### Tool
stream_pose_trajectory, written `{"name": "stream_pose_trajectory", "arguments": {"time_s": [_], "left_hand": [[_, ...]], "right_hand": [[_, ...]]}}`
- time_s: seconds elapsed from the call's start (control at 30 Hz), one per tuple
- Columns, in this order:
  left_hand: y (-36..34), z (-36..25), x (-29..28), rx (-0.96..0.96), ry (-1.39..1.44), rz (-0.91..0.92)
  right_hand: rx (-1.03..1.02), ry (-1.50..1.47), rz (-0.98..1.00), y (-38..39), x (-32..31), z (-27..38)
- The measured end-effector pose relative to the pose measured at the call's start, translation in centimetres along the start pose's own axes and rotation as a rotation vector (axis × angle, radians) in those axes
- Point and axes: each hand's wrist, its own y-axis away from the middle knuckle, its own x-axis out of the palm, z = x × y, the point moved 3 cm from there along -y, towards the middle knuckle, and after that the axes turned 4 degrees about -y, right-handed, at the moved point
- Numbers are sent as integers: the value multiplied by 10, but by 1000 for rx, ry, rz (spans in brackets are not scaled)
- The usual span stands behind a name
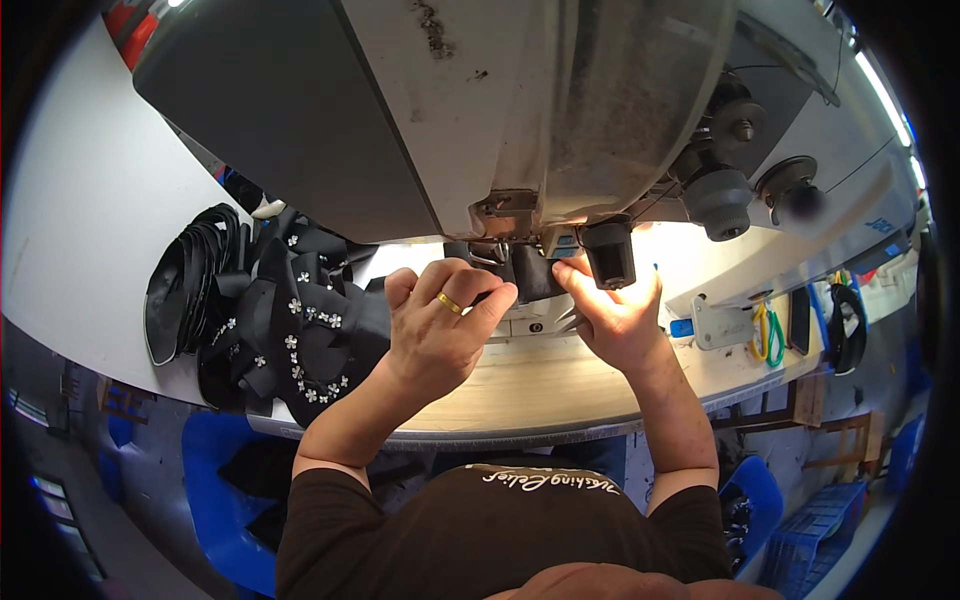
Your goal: The person stitches fabric shoe upper components using a sewing machine, trims excess material and threads with scissors, and places the finished pieces into a blue plastic bin.
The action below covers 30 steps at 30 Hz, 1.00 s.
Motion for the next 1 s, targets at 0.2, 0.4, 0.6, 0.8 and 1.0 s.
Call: {"name": "stream_pose_trajectory", "arguments": {"time_s": [0.2,0.4,0.6,0.8,1.0], "left_hand": [[0,10,10,11,-60,-63],[4,15,13,6,-29,-146],[11,33,30,-19,40,-249],[12,60,53,-179,219,-222],[4,69,58,-71,127,-72]], "right_hand": [[25,20,1,-2,3,-6],[36,14,13,0,7,-7],[16,96,-110,-2,17,-18],[199,-55,-72,4,22,-31],[377,-44,-87,35,-1,-23]]}}
